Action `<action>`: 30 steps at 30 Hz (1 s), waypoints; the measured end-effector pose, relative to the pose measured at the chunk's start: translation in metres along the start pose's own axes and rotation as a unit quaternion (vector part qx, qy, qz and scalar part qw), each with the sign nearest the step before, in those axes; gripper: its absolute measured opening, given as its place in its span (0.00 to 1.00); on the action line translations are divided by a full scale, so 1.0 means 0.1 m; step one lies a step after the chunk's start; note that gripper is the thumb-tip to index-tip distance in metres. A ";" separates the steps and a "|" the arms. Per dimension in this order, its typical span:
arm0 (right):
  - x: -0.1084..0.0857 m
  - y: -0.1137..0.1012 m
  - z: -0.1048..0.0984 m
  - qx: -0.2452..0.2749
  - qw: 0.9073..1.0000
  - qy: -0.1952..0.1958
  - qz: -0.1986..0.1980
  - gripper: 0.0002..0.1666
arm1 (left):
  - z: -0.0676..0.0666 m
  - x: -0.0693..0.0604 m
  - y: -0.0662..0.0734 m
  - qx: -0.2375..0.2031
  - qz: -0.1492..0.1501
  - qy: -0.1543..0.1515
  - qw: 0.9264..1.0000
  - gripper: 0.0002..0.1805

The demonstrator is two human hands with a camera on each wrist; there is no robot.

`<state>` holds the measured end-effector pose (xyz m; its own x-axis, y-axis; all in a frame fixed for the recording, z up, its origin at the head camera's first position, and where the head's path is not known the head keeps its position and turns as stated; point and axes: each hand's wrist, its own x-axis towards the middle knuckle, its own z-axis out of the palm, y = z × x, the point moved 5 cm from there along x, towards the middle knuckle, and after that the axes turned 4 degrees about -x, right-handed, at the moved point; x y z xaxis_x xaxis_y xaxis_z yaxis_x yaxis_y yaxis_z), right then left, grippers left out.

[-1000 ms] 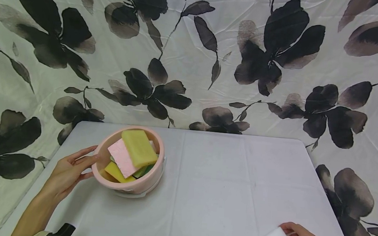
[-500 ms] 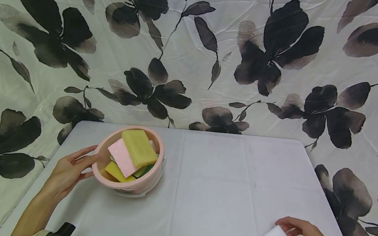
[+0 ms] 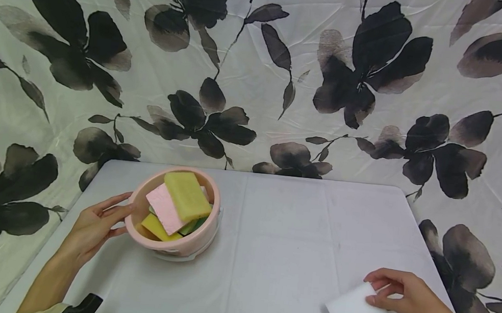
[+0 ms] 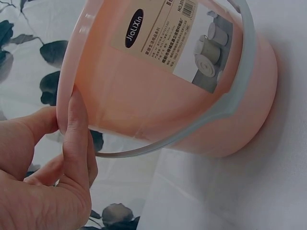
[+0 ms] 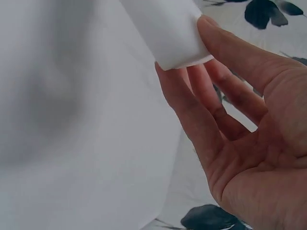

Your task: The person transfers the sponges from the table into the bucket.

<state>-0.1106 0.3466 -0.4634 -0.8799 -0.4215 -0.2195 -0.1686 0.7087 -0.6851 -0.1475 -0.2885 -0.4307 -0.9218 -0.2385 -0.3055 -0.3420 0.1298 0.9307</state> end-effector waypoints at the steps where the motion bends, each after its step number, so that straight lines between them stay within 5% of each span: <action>1: 0.01 -0.03 -0.02 0.003 1.000 0.008 -0.008 0.20 | 0.00 0.00 0.00 0.001 0.000 0.000 1.000 0.41; 19: 0.34 -0.53 -0.24 0.025 0.993 0.117 -0.012 0.23 | 0.01 0.01 0.01 -0.005 0.004 -0.002 1.000 0.40; 30: 0.58 -0.87 -0.33 0.030 0.990 0.136 -0.019 0.25 | 0.00 0.00 0.01 0.005 -0.003 0.002 1.000 0.42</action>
<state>-0.1617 0.2787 -0.3935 -0.9619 -0.2734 -0.0020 -0.1849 0.6560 -0.7318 -0.1477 -0.2884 -0.4293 -0.9188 -0.2438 -0.3105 -0.3499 0.1382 0.9266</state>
